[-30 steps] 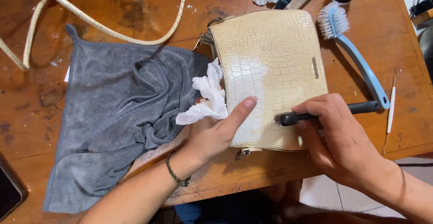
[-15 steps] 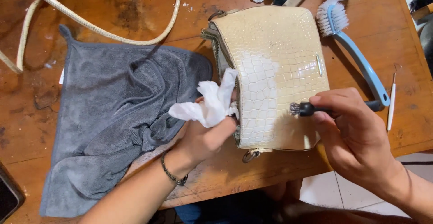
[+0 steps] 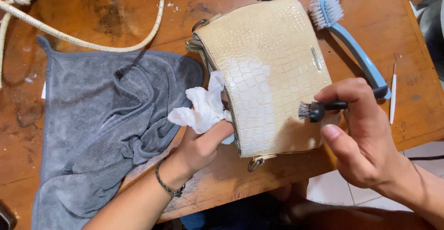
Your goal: Cleaning a textured leather purse using a small brush and cleaning solution at a repair bench.
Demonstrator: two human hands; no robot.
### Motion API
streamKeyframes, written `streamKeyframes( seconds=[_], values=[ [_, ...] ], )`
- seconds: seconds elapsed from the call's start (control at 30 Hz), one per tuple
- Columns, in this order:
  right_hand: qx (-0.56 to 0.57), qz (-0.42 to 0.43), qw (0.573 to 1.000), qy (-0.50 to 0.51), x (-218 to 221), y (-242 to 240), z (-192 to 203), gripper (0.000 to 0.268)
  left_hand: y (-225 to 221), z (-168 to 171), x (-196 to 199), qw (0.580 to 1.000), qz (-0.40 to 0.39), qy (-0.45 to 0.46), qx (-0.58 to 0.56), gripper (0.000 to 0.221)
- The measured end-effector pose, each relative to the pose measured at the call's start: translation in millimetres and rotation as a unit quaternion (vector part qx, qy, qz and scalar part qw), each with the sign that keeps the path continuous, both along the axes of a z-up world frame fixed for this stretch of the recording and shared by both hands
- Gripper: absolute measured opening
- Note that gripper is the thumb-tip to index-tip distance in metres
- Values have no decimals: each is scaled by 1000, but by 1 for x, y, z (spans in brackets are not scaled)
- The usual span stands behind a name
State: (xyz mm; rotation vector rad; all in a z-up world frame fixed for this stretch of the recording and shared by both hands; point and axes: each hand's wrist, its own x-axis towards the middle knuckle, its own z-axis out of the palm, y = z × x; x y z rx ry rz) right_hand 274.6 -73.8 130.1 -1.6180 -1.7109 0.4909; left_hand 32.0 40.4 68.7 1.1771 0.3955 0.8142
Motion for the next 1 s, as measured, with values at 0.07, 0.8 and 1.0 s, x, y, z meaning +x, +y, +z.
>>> streamKeyframes(
  seconds=[0.07,0.8,1.0],
  values=[
    [34,30,998,-36,3,0,-1,33,3,7,3,999,-19,-4,26,13],
    [185,123,922,-316,-25,-1,13,31,-10,-17,0,969,-64,190,142,15],
    [209,53,940,-263,-25,-3,18,23,-20,-4,-5,972,-78,198,99,48]
  ],
)
